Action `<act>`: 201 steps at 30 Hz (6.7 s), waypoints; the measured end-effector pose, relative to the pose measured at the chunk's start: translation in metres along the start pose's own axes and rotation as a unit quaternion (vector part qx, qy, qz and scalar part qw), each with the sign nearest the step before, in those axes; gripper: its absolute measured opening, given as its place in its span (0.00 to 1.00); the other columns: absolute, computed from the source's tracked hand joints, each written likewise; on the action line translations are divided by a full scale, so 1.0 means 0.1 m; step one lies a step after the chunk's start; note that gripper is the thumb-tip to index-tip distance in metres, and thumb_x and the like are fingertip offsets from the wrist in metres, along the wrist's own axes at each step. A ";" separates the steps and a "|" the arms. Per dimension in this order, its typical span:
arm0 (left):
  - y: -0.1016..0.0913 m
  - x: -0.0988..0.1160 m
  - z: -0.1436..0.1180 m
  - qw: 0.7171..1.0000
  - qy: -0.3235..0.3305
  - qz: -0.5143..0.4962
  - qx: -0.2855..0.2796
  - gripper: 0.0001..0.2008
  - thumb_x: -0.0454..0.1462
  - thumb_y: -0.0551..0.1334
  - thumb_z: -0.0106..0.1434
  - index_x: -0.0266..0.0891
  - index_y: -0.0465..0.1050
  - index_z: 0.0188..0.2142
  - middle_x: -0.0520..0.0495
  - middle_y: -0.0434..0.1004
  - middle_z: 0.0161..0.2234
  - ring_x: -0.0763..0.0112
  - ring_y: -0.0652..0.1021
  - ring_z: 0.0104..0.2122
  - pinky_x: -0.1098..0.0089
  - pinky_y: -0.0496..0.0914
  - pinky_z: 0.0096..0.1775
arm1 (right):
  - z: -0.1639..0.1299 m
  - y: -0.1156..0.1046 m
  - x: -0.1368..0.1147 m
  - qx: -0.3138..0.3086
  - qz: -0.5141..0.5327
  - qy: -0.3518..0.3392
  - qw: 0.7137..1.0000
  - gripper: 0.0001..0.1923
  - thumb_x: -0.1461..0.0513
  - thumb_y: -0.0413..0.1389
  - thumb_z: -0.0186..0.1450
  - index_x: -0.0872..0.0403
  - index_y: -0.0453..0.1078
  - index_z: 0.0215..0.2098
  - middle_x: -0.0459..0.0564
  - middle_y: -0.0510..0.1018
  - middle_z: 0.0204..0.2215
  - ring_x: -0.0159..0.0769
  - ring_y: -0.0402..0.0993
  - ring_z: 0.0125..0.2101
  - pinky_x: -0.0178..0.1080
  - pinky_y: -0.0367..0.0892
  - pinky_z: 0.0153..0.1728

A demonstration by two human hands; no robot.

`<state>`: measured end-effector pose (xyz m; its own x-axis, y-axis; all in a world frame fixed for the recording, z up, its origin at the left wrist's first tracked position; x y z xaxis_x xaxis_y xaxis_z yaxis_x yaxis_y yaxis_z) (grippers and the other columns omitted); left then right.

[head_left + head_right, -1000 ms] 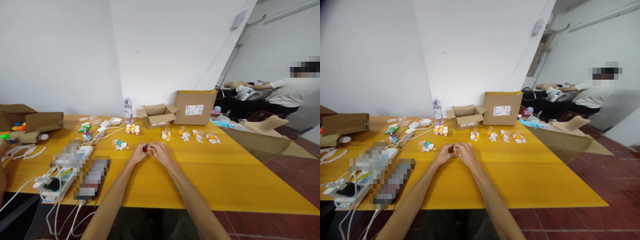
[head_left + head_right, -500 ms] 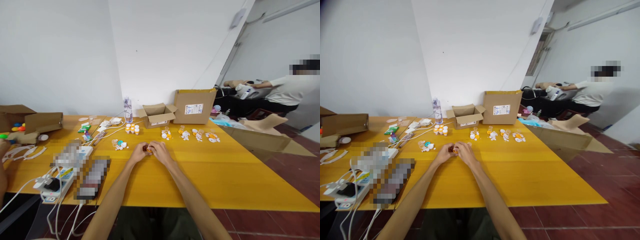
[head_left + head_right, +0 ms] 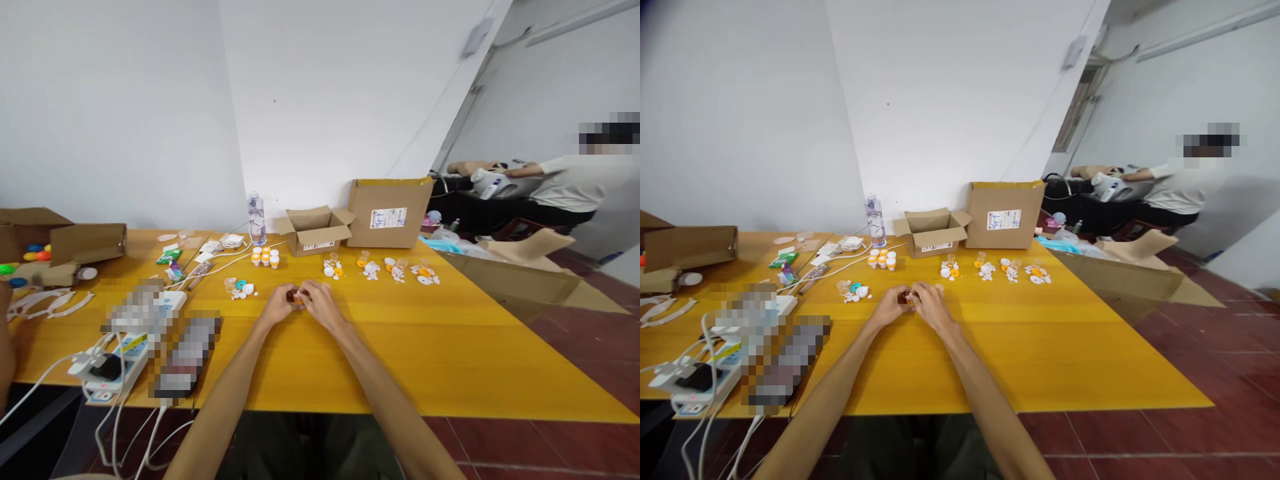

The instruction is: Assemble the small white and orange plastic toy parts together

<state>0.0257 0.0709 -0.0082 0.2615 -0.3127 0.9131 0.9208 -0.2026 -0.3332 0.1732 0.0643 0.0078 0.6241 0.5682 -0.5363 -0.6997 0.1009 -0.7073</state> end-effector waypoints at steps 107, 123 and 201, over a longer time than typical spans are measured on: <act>-0.02 0.13 0.00 0.987 -0.050 -0.147 0.032 0.22 0.56 0.65 0.54 0.38 0.75 0.30 0.51 0.75 0.26 0.71 0.74 0.27 0.70 0.68 0.32 | -0.03 -0.06 0.23 -0.037 0.275 0.085 0.957 0.14 0.54 0.61 0.60 0.53 0.72 0.40 0.47 0.78 0.32 0.35 0.75 0.30 0.38 0.72 0.35; 0.03 0.09 0.03 0.990 -0.053 -0.126 0.019 0.26 0.61 0.59 0.57 0.40 0.67 0.27 0.56 0.67 0.16 0.73 0.70 0.19 0.71 0.65 0.26 | -0.05 -0.10 0.19 0.017 0.219 0.007 0.975 0.09 0.56 0.59 0.61 0.50 0.74 0.38 0.48 0.79 0.34 0.38 0.75 0.35 0.39 0.72 0.37; 0.05 0.18 0.00 0.989 -0.046 -0.090 0.103 0.29 0.62 0.53 0.59 0.41 0.60 0.20 0.57 0.57 0.15 0.75 0.62 0.17 0.72 0.60 0.23 | -0.12 -0.07 0.07 0.074 0.135 -0.059 0.986 0.06 0.57 0.55 0.65 0.49 0.72 0.38 0.49 0.75 0.34 0.39 0.71 0.32 0.39 0.70 0.34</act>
<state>0.0354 0.0637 0.0067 0.1044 -0.2002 0.9742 0.9919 -0.0505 -0.1166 0.1866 0.0579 0.0032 0.3690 0.6805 -0.6331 -0.8838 0.0461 -0.4657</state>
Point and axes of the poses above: each hand's wrist, its own z-axis towards the middle knuckle, its own y-axis out of the palm, x = y × z, the point moved 1 cm from there along z, towards the middle knuckle
